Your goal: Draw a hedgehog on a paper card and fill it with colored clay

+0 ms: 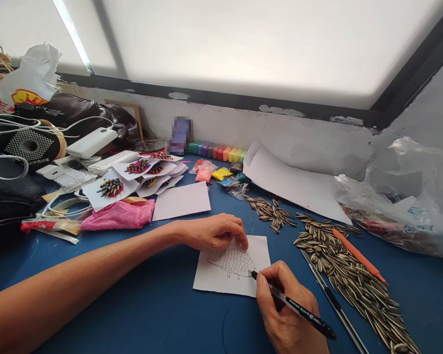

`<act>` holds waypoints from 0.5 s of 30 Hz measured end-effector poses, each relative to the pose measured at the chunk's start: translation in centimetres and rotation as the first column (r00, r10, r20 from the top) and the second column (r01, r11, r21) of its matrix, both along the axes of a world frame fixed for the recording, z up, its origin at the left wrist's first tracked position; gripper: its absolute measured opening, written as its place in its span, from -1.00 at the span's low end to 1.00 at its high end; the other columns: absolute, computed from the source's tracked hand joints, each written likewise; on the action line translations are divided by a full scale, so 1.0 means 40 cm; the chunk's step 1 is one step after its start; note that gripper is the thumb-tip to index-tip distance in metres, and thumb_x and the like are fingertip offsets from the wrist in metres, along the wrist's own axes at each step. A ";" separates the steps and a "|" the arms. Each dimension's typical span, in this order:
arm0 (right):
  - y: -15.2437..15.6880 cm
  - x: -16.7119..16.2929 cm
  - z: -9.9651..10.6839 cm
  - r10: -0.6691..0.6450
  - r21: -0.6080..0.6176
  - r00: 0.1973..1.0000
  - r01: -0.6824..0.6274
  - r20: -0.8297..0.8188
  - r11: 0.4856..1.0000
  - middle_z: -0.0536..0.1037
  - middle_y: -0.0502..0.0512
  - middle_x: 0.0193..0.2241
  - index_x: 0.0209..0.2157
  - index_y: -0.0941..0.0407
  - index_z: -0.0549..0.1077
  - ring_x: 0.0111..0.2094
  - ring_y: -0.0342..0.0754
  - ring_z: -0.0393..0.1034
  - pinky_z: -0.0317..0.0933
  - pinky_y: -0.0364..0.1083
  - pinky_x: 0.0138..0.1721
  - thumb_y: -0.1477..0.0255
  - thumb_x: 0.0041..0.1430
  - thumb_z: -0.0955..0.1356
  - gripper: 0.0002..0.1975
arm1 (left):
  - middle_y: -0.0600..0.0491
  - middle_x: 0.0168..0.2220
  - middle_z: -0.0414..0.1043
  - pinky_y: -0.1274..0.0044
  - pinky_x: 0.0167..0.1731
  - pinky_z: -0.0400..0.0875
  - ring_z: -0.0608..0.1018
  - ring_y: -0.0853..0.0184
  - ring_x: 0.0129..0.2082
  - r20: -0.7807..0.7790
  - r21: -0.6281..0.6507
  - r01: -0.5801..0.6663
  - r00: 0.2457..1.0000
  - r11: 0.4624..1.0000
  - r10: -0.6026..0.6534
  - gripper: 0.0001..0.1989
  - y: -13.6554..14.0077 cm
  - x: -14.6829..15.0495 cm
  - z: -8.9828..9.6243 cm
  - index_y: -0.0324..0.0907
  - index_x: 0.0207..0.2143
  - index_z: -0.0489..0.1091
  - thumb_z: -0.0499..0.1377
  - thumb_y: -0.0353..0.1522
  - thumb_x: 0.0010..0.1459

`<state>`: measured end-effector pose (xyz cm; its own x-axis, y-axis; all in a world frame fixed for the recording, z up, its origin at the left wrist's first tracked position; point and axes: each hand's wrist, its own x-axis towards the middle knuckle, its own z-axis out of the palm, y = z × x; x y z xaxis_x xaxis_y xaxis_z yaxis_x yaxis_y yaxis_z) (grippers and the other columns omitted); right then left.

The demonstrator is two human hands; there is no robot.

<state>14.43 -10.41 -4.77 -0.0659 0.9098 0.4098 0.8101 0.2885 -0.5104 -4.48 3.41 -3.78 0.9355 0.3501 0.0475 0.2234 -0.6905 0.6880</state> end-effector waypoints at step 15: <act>-0.007 0.007 -0.009 -0.014 -0.064 1.000 0.015 0.015 0.998 0.31 -0.15 -0.70 -0.53 0.04 0.30 -0.72 -0.19 0.24 0.13 -0.23 -0.69 0.34 0.25 0.25 -0.74 | 0.04 -0.19 0.37 0.54 -0.04 0.23 0.40 0.37 -0.14 0.003 0.004 0.010 1.000 1.000 -0.010 -0.58 0.000 -0.001 0.000 -0.20 -0.15 0.45 -0.01 -0.66 0.01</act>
<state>14.72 -10.71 -5.12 -0.0576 0.9350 0.3500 0.8215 0.2436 -0.5156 -4.51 3.43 -3.79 0.9389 0.3403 0.0520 0.2139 -0.6951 0.6863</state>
